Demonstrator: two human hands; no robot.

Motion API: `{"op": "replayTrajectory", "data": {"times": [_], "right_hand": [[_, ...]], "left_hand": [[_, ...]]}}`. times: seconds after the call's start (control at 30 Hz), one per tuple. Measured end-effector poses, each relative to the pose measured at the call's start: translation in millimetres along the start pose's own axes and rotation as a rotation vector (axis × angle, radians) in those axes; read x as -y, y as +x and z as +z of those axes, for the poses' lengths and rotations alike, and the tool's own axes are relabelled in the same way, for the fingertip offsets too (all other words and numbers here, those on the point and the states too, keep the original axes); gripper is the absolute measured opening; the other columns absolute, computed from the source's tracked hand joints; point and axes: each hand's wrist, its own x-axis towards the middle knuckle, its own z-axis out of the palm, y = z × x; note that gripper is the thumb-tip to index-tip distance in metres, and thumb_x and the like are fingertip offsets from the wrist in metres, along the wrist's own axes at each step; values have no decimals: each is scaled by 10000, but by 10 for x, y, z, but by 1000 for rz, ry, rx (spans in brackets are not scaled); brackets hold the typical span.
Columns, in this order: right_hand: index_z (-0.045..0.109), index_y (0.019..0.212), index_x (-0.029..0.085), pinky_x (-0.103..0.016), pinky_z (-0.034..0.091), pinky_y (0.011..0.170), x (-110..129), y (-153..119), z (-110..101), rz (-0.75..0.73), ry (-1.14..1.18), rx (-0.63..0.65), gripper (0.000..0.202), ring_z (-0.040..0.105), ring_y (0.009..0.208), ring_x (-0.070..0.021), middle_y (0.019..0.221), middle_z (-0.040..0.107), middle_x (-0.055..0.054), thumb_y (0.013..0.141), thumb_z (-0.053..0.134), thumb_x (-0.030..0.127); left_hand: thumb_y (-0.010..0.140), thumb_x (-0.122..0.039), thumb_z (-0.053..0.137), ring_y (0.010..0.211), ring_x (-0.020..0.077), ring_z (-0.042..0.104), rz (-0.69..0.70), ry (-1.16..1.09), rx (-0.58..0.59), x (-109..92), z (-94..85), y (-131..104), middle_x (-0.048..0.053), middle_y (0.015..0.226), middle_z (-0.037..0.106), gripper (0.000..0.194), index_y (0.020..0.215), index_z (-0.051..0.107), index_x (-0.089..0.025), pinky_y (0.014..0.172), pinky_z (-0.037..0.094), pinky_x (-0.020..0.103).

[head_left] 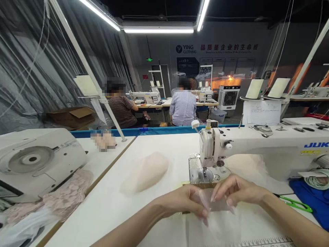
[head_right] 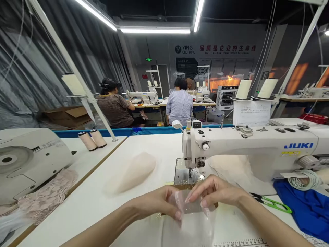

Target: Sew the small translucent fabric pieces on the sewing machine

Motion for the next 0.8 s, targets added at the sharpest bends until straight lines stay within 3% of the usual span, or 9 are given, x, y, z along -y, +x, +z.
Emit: {"op": "replayTrajectory", "data": {"times": [0.13, 0.27, 0.37, 0.43, 0.53, 0.6, 0.7, 0.8], "right_hand": [[717, 1041, 255, -188, 444, 517, 187, 64, 192, 22, 54, -17, 303, 535, 601, -64, 1119, 649, -72, 742, 740, 298], [675, 1128, 281, -235, 517, 618, 246, 159, 535, 6, 0, -85, 317, 602, 707, -106, 1215, 590, -75, 812, 673, 302], [631, 1191, 309, -230, 506, 605, 288, 337, 760, -12, -104, -150, 337, 592, 684, -90, 1288, 541, -70, 855, 620, 301], [610, 1219, 300, -218, 470, 550, 353, 554, 853, -22, -145, -169, 357, 566, 622, -76, 1210, 592, -72, 862, 606, 292], [556, 1282, 270, -221, 427, 504, 467, 1009, 867, -69, -97, -228, 440, 542, 554, -98, 755, 664, -13, 845, 612, 277], [538, 1301, 242, -269, 474, 647, 504, 1345, 790, -160, -58, -287, 486, 564, 605, -119, 597, 613, 26, 821, 614, 234], [559, 1279, 226, -272, 477, 653, 443, 1785, 616, -156, 36, -338, 533, 546, 598, -114, 605, 614, 31, 748, 605, 192], [555, 1282, 208, -249, 467, 597, 270, 2077, 464, -42, 34, -394, 615, 554, 596, -114, 665, 647, 10, 671, 599, 154]], "left_hand": [[673, -317, 773, 650, 132, 632, 22, -76, -164, 111, -52, -387, 15, 660, 670, 217, 721, 657, -141, 712, 486, 275], [793, -363, 671, 640, 115, 607, 115, -165, -349, 347, 49, -839, 18, 659, 660, 228, 742, 616, -148, 698, 464, 248], [843, -397, 607, 641, 122, 597, 191, -157, -489, 436, 96, -1113, 13, 666, 630, 251, 779, 606, -155, 682, 463, 253], [848, -418, 592, 550, 100, 549, 232, -135, -649, 398, 7, -1265, -12, 619, 584, 252, 816, 606, -169, 580, 435, 225], [817, -427, 625, 438, 55, 422, 288, 17, -858, 192, -355, -1434, -47, 578, 513, 245, 877, 628, -190, 461, 339, 192], [806, -459, 619, 450, 59, 407, 280, 182, -925, 5, -703, -1474, -42, 578, 495, 290, 903, 647, -187, 445, 314, 192], [804, -460, 609, 495, 64, 446, 215, 294, -922, -192, -1232, -1399, -24, 642, 525, 317, 949, 663, -183, 461, 334, 191], [797, -419, 627, 543, 74, 500, 150, 326, -934, -174, -1622, -1227, -9, 712, 559, 298, 957, 658, -170, 485, 378, 195]]}}
